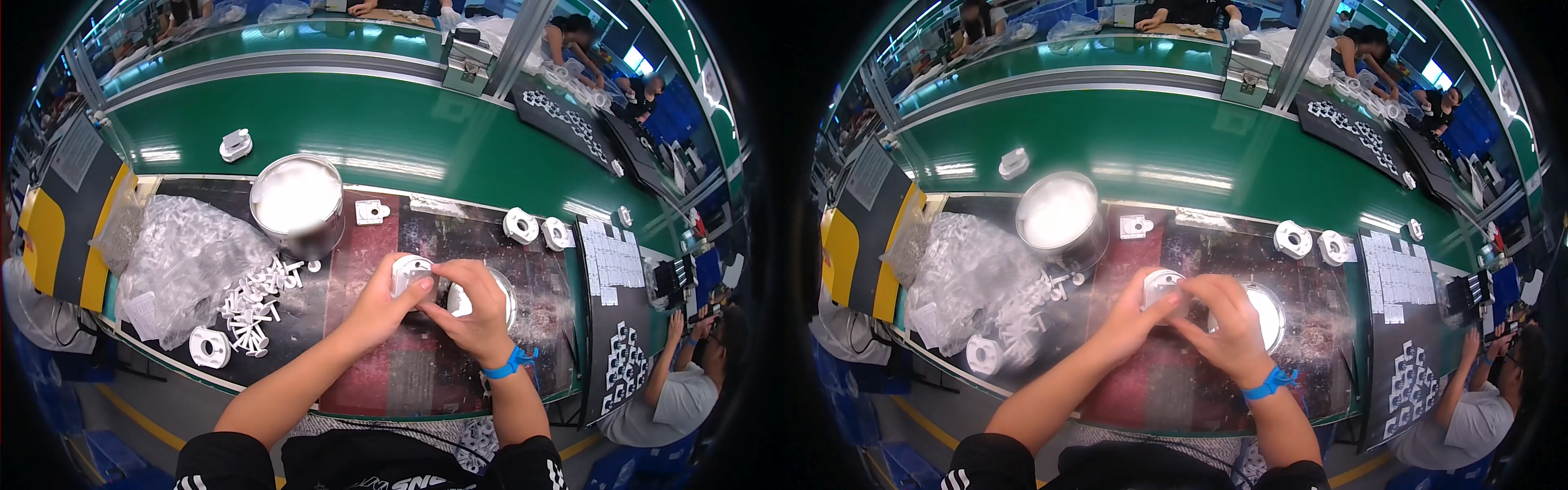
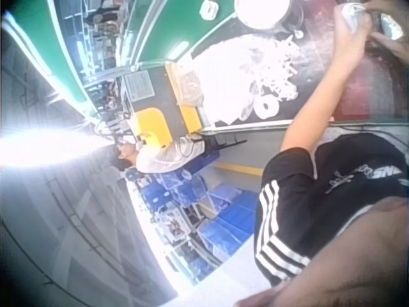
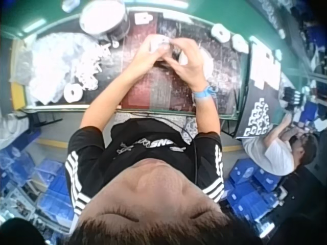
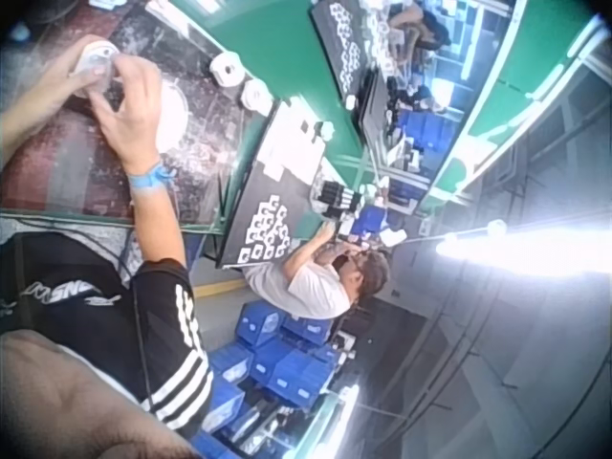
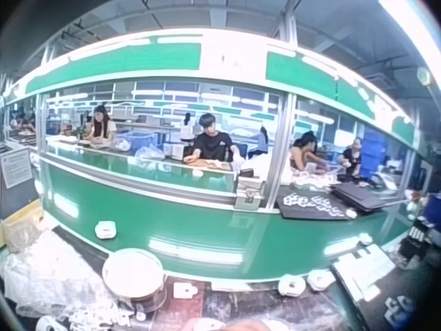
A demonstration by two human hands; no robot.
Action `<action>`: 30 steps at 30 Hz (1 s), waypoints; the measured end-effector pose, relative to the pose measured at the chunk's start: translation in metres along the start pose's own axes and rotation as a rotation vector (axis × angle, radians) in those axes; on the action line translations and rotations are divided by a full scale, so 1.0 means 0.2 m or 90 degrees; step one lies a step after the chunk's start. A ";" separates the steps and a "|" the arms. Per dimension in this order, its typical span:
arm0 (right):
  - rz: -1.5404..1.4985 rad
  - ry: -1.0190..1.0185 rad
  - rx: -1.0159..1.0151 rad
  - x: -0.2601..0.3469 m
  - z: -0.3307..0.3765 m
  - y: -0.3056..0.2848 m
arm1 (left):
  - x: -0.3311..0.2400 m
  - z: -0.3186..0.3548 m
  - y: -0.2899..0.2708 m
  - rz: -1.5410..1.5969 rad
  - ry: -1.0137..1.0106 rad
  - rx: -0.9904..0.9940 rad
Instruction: Assembling plastic and metal components for light bulbs at a factory assembly line.
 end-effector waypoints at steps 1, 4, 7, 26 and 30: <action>0.006 -0.005 -0.001 0.00 0.00 0.00 | 0.01 0.00 0.00 0.025 -0.017 -0.003; 0.009 -0.019 0.001 0.02 0.00 -0.01 | 0.02 0.00 0.00 0.062 -0.029 0.003; 0.006 -0.021 0.006 0.03 0.00 -0.01 | 0.03 0.00 0.02 0.108 -0.049 0.025; -0.027 0.002 0.016 0.04 -0.03 -0.03 | 0.02 0.02 0.04 0.215 -0.116 -0.002; -0.036 0.013 0.012 0.02 -0.02 -0.02 | 0.03 0.02 0.05 0.235 -0.128 -0.006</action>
Point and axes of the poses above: each hand's wrist, its own z-axis away from the middle knuckle, its own y-axis out of the palm, x = y × z, the point moved 10 cm from there along -z, towards the middle knuckle, and after that the axes turned 11 degrees about y, right-handed, at the moved point
